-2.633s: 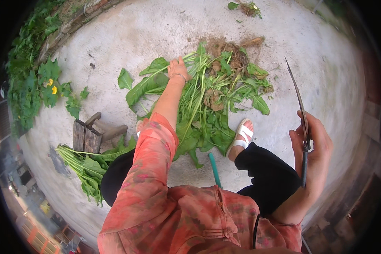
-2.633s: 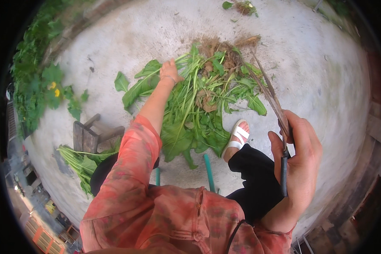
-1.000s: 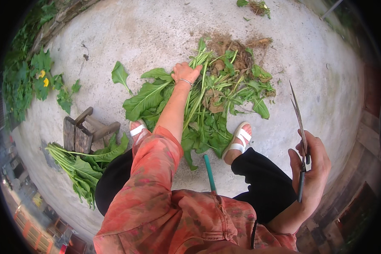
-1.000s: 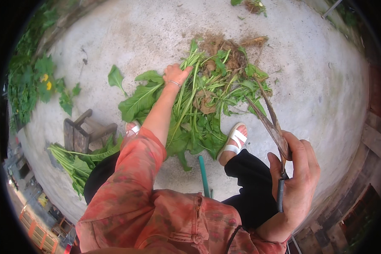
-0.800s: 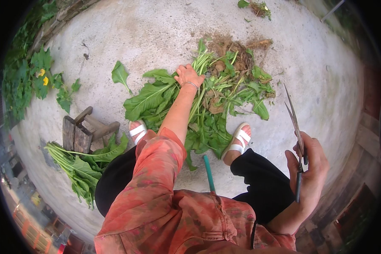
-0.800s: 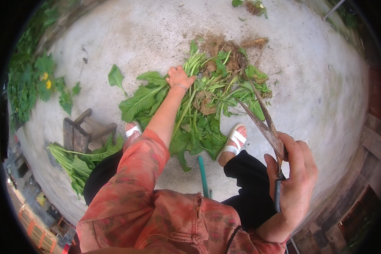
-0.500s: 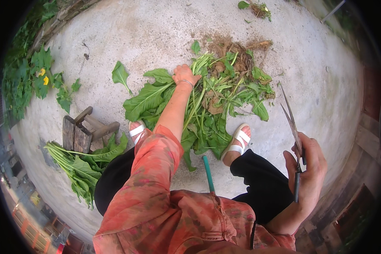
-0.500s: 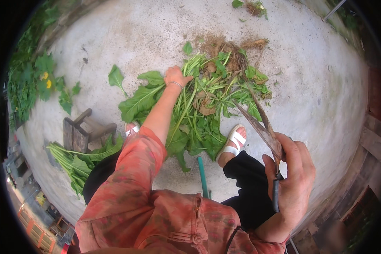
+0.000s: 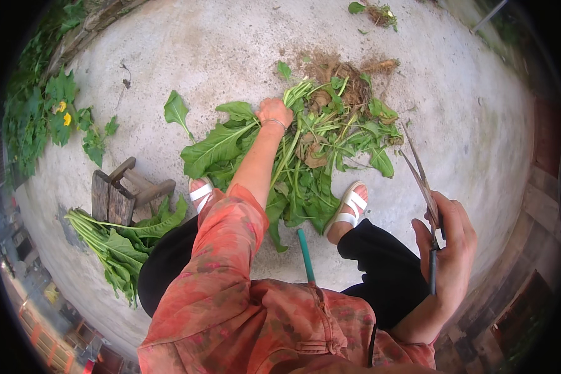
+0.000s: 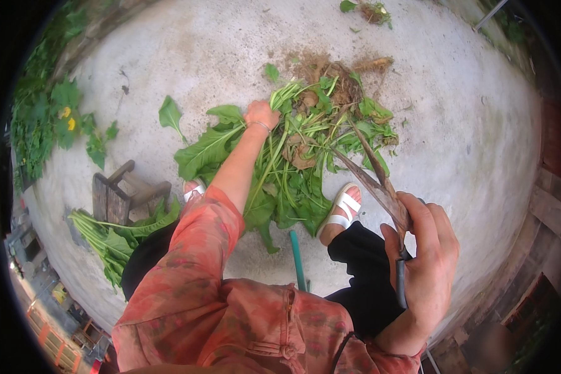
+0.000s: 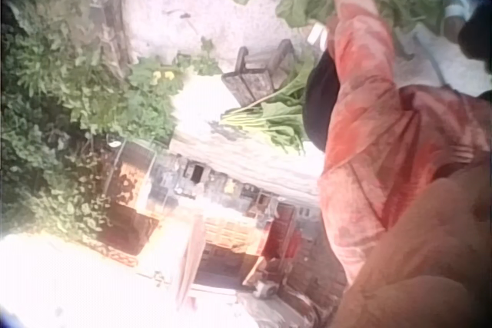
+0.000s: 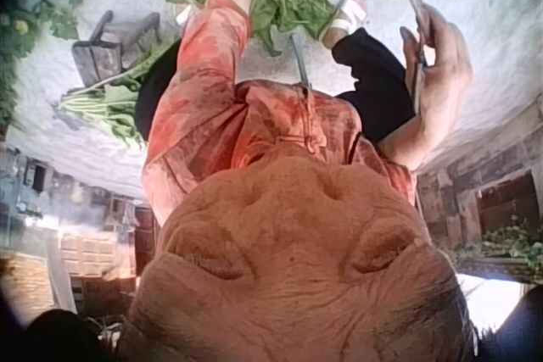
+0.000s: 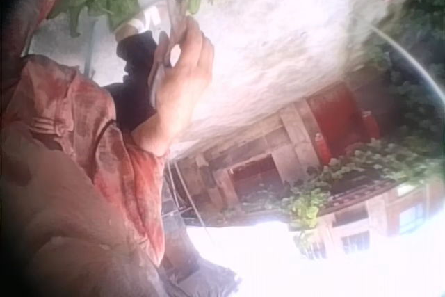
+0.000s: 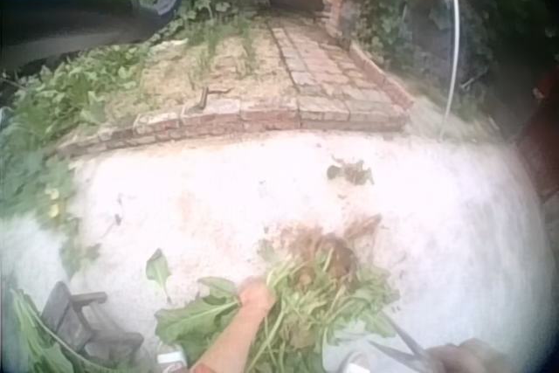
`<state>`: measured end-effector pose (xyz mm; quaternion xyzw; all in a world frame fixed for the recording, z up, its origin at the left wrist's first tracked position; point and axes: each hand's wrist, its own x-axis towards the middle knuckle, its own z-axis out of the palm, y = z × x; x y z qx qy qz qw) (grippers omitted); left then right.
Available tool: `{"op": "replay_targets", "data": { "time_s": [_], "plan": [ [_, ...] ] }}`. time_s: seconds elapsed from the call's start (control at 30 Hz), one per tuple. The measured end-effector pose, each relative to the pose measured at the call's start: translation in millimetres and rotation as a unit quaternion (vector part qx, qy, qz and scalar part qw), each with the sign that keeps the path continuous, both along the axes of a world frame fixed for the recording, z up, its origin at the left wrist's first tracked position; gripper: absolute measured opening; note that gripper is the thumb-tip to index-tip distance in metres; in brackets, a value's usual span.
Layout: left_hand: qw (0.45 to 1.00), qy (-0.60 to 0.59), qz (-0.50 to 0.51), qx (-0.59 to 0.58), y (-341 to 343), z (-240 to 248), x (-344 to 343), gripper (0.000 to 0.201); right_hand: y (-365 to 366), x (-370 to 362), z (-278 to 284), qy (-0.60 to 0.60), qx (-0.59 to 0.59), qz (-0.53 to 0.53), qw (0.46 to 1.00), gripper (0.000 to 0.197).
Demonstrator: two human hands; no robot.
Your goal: The person trims the roots and damaged parts of leafy green vegetables using scissors, gathering them into bundles and setting them aside on the ground.
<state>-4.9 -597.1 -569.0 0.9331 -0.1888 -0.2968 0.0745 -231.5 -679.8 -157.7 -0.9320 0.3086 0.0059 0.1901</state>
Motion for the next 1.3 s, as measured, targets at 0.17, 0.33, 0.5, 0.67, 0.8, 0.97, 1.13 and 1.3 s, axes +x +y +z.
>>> {"op": "replay_targets", "data": {
  "time_s": [0.17, 0.33, 0.5, 0.67, 0.8, 0.97, 1.13, 1.3],
  "plan": [
    [0.987, 0.061, 0.103, -0.109, 26, 1, 21, 0.041, 0, -2, 6, -0.010, 0.001, 0.000, 1.000, 0.039],
    [0.890, 0.208, 0.210, -0.346, 52, 22, 36, 0.027, 4, -3, 6, -0.056, 0.018, 0.025, 0.998, 0.036],
    [0.813, 0.351, 0.217, -0.410, 52, 133, 57, 0.023, 4, -9, 0, -0.091, 0.039, 0.011, 0.995, 0.033],
    [0.817, 0.398, 0.125, -0.399, 72, 192, 79, 0.030, 4, -4, 5, -0.061, 0.049, 0.046, 0.996, 0.025],
    [0.973, 0.158, -0.038, -0.164, 55, 231, 75, 0.033, 2, -7, 4, -0.073, 0.041, 0.034, 0.996, 0.025],
    [0.907, 0.257, 0.046, -0.331, 59, 304, 58, 0.031, -2, -6, 0, -0.094, 0.062, -0.039, 0.993, 0.023],
    [0.813, 0.368, 0.081, -0.445, 66, 362, 43, 0.029, -5, 8, -21, -0.288, 0.321, -0.121, 0.894, 0.024],
    [0.790, 0.355, 0.004, -0.500, 86, 404, 11, 0.029, 4, 19, -9, -0.401, 0.396, -0.099, 0.821, 0.027]
  ]
}}
